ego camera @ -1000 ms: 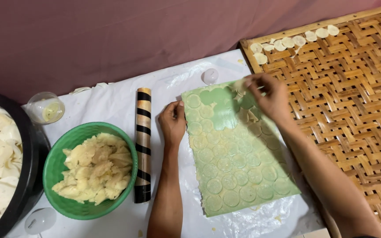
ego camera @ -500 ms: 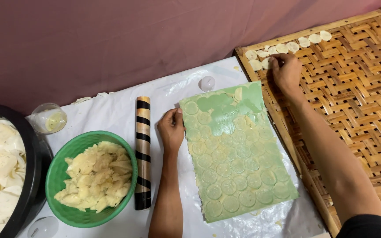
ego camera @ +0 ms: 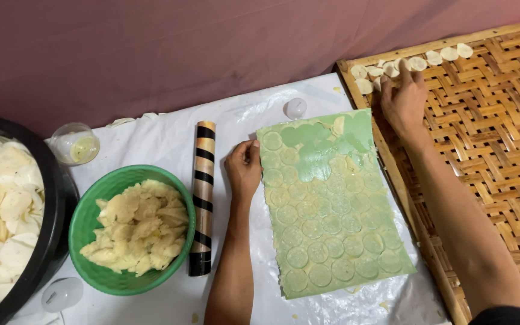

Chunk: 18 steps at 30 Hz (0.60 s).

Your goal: Peeling small circular dough cutouts from a mat and arranging them on a woven tray

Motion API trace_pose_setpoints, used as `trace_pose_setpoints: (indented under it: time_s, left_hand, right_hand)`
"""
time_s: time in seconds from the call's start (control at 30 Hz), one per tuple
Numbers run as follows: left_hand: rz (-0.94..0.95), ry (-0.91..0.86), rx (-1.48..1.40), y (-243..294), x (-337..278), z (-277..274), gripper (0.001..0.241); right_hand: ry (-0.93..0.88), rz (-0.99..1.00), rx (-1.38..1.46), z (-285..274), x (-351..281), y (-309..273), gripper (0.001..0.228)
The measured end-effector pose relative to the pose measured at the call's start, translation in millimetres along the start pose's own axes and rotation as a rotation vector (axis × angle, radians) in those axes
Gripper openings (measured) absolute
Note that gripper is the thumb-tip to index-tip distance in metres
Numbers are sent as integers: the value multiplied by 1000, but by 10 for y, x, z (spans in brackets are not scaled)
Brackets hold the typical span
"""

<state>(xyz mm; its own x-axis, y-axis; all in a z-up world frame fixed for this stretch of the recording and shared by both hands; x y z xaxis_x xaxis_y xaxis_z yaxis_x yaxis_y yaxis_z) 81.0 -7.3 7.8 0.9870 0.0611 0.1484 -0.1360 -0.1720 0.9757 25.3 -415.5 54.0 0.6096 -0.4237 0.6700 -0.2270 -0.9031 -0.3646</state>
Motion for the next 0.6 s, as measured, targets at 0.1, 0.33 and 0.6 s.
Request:
trace_pose_setpoints:
  time_s: [0.1,0.33,0.6]
  left_hand:
    - [-8,-3,-1,16,1,-9,16]
    - [-7,-6,3,1,-13,-6,18]
    - [-9,-19,1,62,-7,-14,19]
  right_hand:
    - [64,-3,49,-530,-96,-785,35]
    - [-212,-450,297,-75,-1156,-1906,21]
    - [-225,-460,209,-101,-1192,-2149,10]
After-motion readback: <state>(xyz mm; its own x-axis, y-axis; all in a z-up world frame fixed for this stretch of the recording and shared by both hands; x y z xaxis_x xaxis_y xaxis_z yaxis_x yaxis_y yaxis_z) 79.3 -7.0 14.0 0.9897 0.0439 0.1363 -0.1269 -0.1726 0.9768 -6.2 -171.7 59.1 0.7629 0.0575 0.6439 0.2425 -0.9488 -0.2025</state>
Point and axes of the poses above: each hand's wrist, its own x-axis towards the middle knuckle, its own z-axis out of the palm, y = z × x, the point moved 8 cm from there along x, towards the middle knuckle, and after that the axes turned 7 degrees about y, right-handed, at the moved point
